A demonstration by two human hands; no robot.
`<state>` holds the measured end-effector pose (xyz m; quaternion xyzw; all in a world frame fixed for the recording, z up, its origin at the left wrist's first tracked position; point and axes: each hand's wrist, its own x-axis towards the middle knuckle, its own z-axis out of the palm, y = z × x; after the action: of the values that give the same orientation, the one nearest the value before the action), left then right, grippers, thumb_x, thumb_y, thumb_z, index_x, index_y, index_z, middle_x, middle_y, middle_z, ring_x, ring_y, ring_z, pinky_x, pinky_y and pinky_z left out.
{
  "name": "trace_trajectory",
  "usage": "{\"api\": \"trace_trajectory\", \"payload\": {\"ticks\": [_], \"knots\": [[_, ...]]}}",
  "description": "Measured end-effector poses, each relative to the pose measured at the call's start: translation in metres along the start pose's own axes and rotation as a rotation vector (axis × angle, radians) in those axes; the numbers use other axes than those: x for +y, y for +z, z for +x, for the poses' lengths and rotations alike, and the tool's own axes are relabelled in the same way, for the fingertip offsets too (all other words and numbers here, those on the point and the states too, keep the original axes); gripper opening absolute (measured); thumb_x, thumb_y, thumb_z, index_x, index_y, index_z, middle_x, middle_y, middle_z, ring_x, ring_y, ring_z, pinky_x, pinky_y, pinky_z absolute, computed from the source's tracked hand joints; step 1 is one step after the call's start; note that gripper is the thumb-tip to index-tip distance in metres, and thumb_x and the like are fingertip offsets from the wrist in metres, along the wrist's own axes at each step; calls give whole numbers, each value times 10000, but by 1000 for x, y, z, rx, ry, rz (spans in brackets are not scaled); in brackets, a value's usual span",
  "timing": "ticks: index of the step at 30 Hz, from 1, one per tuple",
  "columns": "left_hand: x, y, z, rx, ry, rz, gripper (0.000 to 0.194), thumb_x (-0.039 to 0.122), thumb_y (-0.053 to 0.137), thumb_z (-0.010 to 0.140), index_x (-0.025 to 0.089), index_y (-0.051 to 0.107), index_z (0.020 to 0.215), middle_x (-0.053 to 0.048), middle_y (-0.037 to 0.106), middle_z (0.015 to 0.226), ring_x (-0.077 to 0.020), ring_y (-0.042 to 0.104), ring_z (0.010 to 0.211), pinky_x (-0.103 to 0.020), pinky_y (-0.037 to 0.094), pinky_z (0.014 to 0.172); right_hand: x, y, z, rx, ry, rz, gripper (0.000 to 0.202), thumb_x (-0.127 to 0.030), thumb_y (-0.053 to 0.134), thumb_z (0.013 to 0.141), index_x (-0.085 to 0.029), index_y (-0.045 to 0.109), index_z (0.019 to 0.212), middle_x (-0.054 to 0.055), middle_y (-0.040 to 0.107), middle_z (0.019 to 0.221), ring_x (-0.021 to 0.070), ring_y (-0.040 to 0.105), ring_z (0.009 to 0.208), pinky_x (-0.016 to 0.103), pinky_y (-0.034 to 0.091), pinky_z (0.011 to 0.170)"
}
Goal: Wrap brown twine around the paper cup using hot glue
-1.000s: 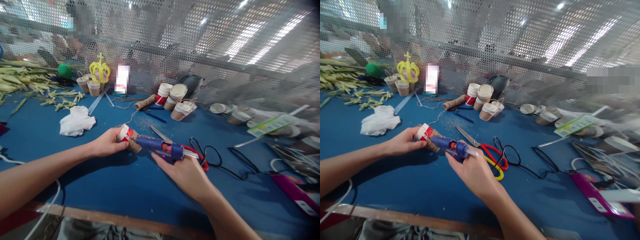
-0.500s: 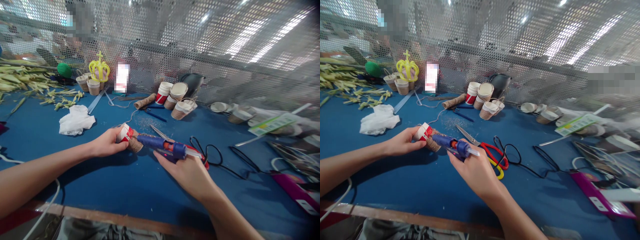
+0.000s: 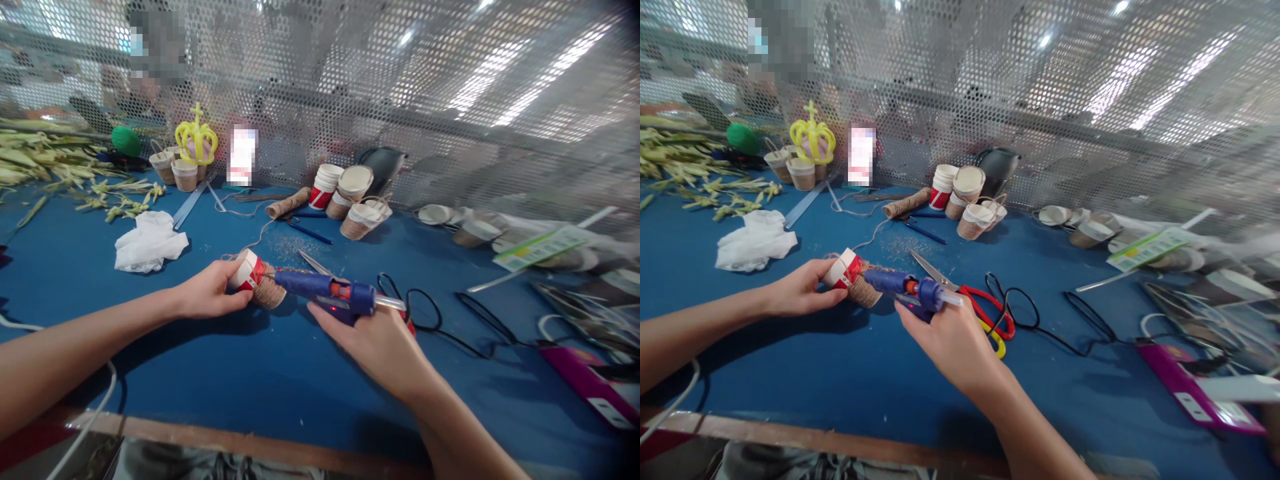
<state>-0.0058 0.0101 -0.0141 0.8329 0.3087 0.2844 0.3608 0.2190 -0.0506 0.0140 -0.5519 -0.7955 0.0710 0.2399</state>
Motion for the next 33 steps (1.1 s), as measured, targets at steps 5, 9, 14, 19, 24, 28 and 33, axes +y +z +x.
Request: {"api": "trace_trajectory", "payload": {"ticks": [5,9,14,19,24,28,33], "knots": [[0,-1,-1,-13,15,-4,145,167,474,716,102,554,818,-30,596,751,-132,520,675,-232,430,656,-1,-3,2,-38,-43,0,184,-285,500,764,-191,653,800,-8,595,524,144,549,488,245,410,464],[-1,-1,-3,-21,-20,39,140,179,474,709,95,540,800,-17,565,687,-123,497,633,-226,421,624,-3,-5,8,-30,77,55,189,-302,516,753,-166,633,694,-45,462,356,107,435,337,231,357,386],[-1,0,-4,-27,-29,50,88,178,474,700,107,512,736,17,501,605,-95,442,558,-198,384,543,-9,-7,13,-15,160,168,153,-291,535,737,-157,607,748,-28,542,457,99,455,375,216,365,386],[-1,1,-4,-26,-36,56,114,185,471,699,98,521,752,0,524,627,-106,456,579,-210,396,563,-9,-7,11,-19,158,192,149,-295,532,732,-162,566,674,-12,559,519,92,458,405,208,383,402],[-1,1,-3,-27,-39,50,158,194,467,702,88,540,794,-10,544,647,-110,465,584,-209,403,560,-10,-8,10,-45,134,179,203,-275,519,725,-180,522,546,-40,449,414,84,395,367,210,363,390],[-1,0,-4,-29,-49,61,171,198,471,703,85,549,804,-10,548,642,-112,475,588,-212,410,572,-6,-8,11,-34,77,77,162,-274,521,732,-169,616,652,-41,447,394,96,404,368,223,340,391],[0,-1,-3,-23,-34,39,160,180,477,705,87,557,810,-23,587,697,-116,502,619,-212,426,599,-3,-4,4,-26,-7,42,185,-289,500,760,-178,639,707,-5,579,514,120,509,463,232,394,455]]}}
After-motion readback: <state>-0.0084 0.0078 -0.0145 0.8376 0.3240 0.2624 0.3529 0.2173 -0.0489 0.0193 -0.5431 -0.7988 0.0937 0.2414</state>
